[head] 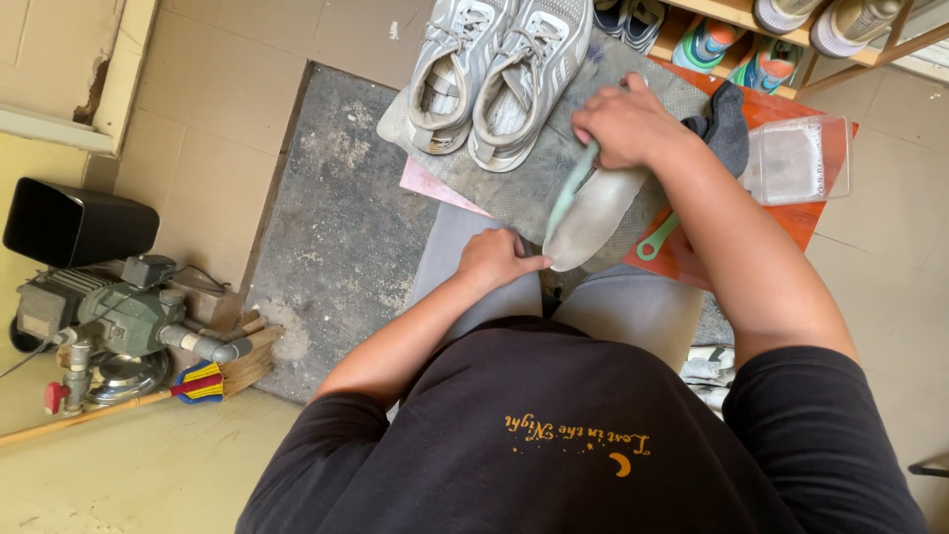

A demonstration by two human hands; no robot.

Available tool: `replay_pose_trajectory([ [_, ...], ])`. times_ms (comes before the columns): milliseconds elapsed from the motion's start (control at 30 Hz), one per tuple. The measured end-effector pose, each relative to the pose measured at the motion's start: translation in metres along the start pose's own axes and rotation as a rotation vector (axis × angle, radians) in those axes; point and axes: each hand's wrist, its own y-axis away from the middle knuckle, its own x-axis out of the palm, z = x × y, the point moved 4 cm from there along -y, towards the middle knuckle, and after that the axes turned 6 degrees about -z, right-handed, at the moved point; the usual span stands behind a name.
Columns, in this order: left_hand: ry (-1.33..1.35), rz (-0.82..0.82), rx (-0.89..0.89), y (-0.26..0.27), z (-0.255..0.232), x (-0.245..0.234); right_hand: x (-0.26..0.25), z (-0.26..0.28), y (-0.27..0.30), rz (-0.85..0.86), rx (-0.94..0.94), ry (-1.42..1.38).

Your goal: The person scrubs a white shoe insole with a green brush and then wipes it with a cloth. The insole is placed on a table next to a pair of grey sneakers.

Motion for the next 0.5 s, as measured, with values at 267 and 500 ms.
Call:
replay_pose_trajectory([
  [267,0.347,-0.230,0.219,-0.018,-0.004,0.004,0.023,-0.032,0.040,-0.532,-0.031,-0.293],
  [500,0.015,-0.911,0.745,0.022,-0.084,-0.162,0.041,-0.078,0.124,-1.392,0.411,-1.506],
])
